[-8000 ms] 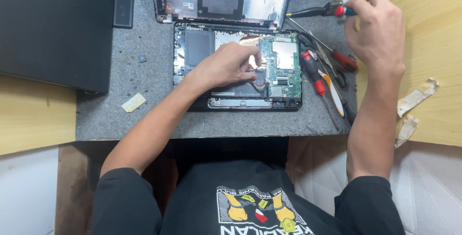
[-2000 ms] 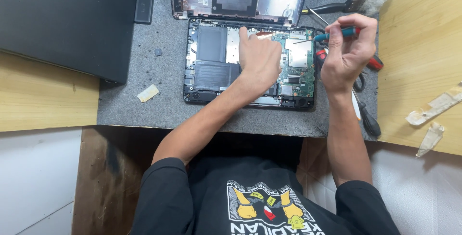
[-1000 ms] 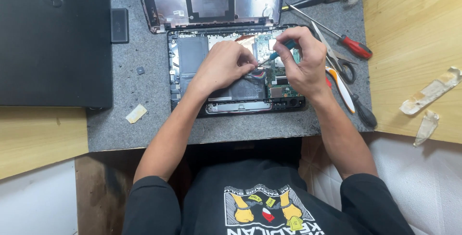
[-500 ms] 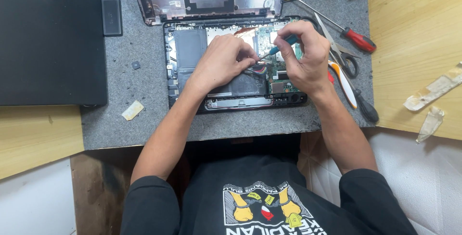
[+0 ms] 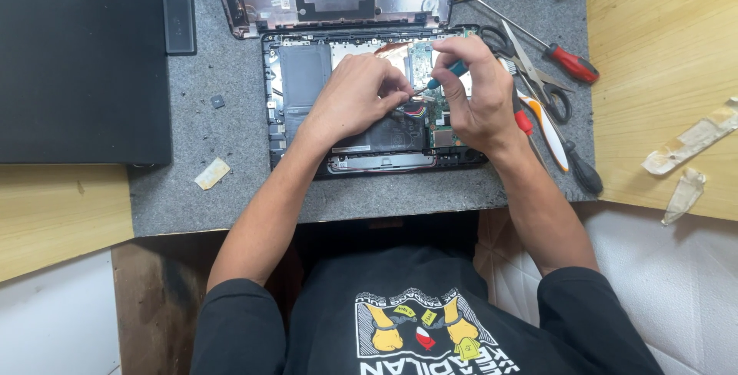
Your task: The person uses a screwdriver to remove internal screws and then disconnects and removes the internal battery from a laptop.
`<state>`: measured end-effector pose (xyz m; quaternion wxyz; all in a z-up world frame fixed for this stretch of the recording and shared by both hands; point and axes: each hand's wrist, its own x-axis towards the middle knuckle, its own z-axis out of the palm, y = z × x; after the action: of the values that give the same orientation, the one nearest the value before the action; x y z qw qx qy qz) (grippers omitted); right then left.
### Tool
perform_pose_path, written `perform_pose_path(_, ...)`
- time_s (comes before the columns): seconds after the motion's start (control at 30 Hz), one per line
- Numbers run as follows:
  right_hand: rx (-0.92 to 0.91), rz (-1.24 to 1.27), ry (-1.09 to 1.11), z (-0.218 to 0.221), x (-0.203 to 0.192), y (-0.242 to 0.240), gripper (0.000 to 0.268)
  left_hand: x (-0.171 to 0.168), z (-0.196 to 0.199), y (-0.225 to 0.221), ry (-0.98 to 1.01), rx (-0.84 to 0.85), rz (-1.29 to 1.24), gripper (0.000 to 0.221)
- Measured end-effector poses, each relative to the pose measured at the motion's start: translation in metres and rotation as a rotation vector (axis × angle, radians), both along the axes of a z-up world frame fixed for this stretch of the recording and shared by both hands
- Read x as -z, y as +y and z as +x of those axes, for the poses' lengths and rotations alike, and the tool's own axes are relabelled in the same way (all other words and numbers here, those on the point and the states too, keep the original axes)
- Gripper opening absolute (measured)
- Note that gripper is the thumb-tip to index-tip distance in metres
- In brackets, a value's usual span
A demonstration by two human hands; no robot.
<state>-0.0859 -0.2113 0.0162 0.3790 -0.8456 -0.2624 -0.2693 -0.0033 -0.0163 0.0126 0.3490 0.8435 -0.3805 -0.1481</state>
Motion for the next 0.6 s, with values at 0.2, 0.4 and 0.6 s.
perform_pose_path(0.2, 0.045, 0.039, 0.047, 0.000, 0.003, -0.001, 0.026, 0.002, 0.001, 0.000, -0.012, -0.008, 0.002, 0.011)
perform_pose_path(0.4, 0.042, 0.074, 0.028, 0.003, 0.004, 0.000, 0.021, 0.006, -0.001, 0.001, -0.010, -0.014, -0.019, 0.012)
perform_pose_path(0.6, 0.053, 0.104, -0.062, 0.009, 0.007, -0.001, 0.019, 0.011, -0.001, 0.001, -0.026, -0.020, -0.047, 0.009)
